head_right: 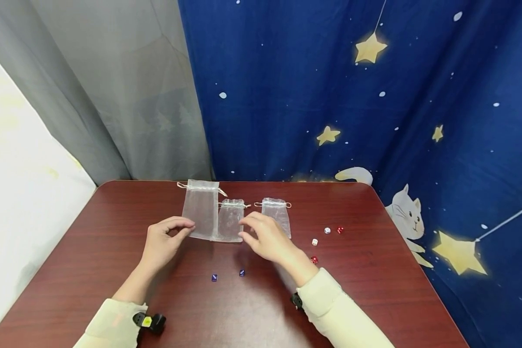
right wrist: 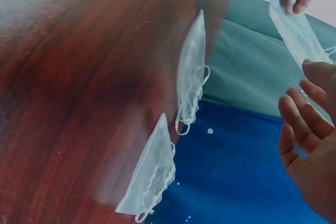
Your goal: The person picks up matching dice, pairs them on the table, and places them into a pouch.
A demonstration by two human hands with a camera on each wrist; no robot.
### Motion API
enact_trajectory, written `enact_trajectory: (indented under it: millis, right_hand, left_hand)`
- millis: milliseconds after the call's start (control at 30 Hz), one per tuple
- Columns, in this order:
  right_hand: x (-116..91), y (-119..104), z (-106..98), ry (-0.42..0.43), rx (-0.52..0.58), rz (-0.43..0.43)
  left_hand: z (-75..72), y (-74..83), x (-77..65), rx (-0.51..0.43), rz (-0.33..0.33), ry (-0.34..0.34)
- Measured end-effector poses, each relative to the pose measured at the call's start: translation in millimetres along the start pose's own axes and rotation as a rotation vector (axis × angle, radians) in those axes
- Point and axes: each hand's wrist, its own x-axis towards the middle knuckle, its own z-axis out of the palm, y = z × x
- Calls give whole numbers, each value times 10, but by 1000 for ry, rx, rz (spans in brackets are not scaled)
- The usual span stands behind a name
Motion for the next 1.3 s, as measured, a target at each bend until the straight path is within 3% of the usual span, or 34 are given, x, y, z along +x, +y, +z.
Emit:
enact_trajectory:
  millis: [300, 500, 667, 933, 1300]
  right_hand:
    - [78, -3, -63, 180, 28, 21]
    - [117, -33, -65, 249, 107, 69]
    - [145, -78, -64, 327, 216, 133]
    - [178, -119, -50, 315, 296, 157]
    - [179, -155, -59, 327, 335, 180]
  left_hand:
    - [131, 213, -73, -59, 81, -21]
    - [170, 443, -82, -90, 146, -15]
    - [154, 659, -68, -103, 151, -28]
    - [235, 397, -126, -147, 153, -62]
    - [223, 435, -110, -122, 165, -60]
